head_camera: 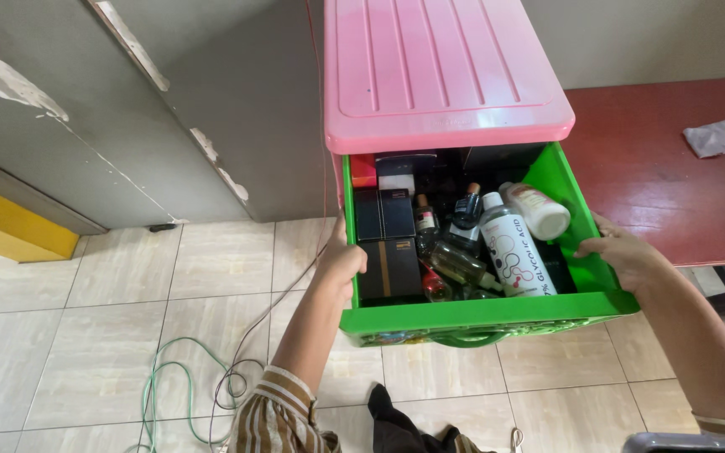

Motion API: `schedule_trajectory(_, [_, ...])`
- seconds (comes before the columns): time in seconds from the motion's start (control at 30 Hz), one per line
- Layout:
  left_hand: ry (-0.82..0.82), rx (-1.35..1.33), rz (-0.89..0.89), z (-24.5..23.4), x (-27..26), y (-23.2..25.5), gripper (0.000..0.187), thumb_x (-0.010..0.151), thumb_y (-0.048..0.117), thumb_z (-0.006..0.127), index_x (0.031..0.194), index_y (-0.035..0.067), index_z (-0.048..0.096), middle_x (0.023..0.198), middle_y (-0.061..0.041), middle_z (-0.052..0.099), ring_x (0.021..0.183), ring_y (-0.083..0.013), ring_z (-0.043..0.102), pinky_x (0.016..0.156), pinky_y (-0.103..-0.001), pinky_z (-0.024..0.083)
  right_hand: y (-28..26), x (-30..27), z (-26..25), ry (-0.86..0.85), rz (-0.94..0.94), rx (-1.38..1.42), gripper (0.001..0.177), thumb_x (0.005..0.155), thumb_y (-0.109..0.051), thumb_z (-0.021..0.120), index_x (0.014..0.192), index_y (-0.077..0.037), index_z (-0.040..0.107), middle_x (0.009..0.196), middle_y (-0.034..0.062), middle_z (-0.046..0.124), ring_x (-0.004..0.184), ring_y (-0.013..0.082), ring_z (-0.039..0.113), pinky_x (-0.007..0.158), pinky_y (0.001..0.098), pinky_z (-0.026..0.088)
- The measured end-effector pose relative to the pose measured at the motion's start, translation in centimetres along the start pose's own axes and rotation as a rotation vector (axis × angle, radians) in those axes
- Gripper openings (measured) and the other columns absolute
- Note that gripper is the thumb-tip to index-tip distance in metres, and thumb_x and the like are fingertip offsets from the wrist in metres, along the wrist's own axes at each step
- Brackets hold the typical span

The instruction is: The person wipes a red table with a cloth, then opens a green drawer and removes multiple cosmetic boxes and bottles, placing them on the table one by one. The person continues to empty the drawer, arranging the items on the table surface.

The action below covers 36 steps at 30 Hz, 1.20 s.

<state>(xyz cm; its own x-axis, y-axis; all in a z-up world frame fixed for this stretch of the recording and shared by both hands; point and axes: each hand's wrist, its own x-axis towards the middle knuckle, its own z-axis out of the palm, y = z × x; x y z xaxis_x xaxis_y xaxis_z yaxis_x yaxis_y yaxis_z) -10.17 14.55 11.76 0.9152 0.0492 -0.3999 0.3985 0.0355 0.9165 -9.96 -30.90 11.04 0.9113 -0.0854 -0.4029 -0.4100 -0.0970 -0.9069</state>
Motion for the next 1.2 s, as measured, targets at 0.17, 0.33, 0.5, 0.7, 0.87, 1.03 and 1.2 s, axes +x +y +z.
schedule_trajectory(0.17, [-0.003, -0.033, 0.067, 0.0, 1.2, -0.9, 0.122, 0.053, -0.023, 0.042, 0.160, 0.035, 0.030, 0.166, -0.013, 0.032, 0.143, -0.0329, 0.043, 0.081, -0.031, 0.053, 0.2, 0.4, 0.2, 0.006, -0.003, -0.079, 0.086, 0.079, 0.016, 0.052, 0.158, -0.018, 0.043, 0.131, 0.0125, 0.064, 0.110, 0.0253, 0.061, 0.088, 0.0368, 0.052])
schedule_trajectory(0.33, [0.017, -0.040, 0.082, 0.0, 2.7, -1.8, 0.120, 0.052, -0.022, 0.045, 0.160, 0.031, 0.035, 0.161, -0.019, 0.042, 0.143, -0.0360, 0.041, 0.088, -0.032, 0.051, -0.9, 0.5, 1.0, 0.018, -0.123, -0.276, 0.074, 0.091, 0.009, 0.054, 0.158, -0.014, 0.036, 0.139, 0.0177, 0.059, 0.122, 0.0265, 0.059, 0.100, 0.0396, 0.050])
schedule_trajectory(0.5, [0.009, -0.084, 0.052, -0.2, 2.9, -1.8, 0.121, 0.052, -0.021, 0.044, 0.160, 0.032, 0.033, 0.158, -0.019, 0.043, 0.142, -0.0384, 0.045, 0.090, -0.033, 0.050, -2.6, 0.4, 2.1, 0.228, -0.446, -0.604, 0.086, 0.086, -0.002, 0.062, 0.161, -0.017, 0.022, 0.151, 0.0234, 0.040, 0.135, 0.0372, 0.044, 0.111, 0.0465, 0.037])
schedule_trajectory(0.7, [-0.012, -0.108, 0.072, -0.2, 2.8, -1.9, 0.120, 0.052, -0.022, 0.042, 0.159, 0.031, 0.035, 0.161, -0.017, 0.039, 0.145, -0.0361, 0.039, 0.092, -0.033, 0.050, -3.4, 1.6, 4.1, 0.419, -0.770, -1.161, 0.066, 0.090, -0.021, 0.063, 0.153, -0.023, 0.044, 0.157, 0.0109, 0.045, 0.145, 0.0307, 0.039, 0.110, 0.0559, 0.033])
schedule_trajectory(0.87, [0.016, -0.092, -0.014, 0.0, 1.2, -0.8, 0.121, 0.054, -0.021, 0.042, 0.161, 0.035, 0.033, 0.160, -0.017, 0.041, 0.145, -0.0410, 0.039, 0.097, -0.035, 0.045, -4.3, 4.2, 5.1, 0.424, -0.795, -1.196, 0.063, 0.091, -0.022, 0.060, 0.152, -0.022, 0.048, 0.158, 0.0027, 0.048, 0.146, 0.0222, 0.042, 0.115, 0.0530, 0.031])
schedule_trajectory(1.03, [0.048, -0.062, -0.063, 0.3, 0.1, 0.2, 0.122, 0.053, -0.024, 0.041, 0.160, 0.035, 0.034, 0.162, -0.010, 0.037, 0.150, -0.0341, 0.031, 0.101, -0.036, 0.044, -4.7, 5.5, 6.7, 0.440, -0.807, -1.385, 0.070, 0.089, -0.026, 0.060, 0.156, -0.021, 0.041, 0.161, 0.0019, 0.044, 0.146, 0.0201, 0.041, 0.114, 0.0570, 0.029])
schedule_trajectory(1.2, [-0.010, -0.114, -0.003, 0.5, -0.3, 0.8, 0.120, 0.052, -0.022, 0.039, 0.159, 0.032, 0.035, 0.158, -0.012, 0.048, 0.144, -0.0358, 0.047, 0.083, -0.033, 0.049, -5.0, 6.7, 7.7, 0.321, -0.629, -1.437, 0.078, 0.091, -0.031, 0.052, 0.163, -0.019, 0.024, 0.160, 0.0027, 0.041, 0.144, 0.0215, 0.039, 0.112, 0.0591, 0.024])
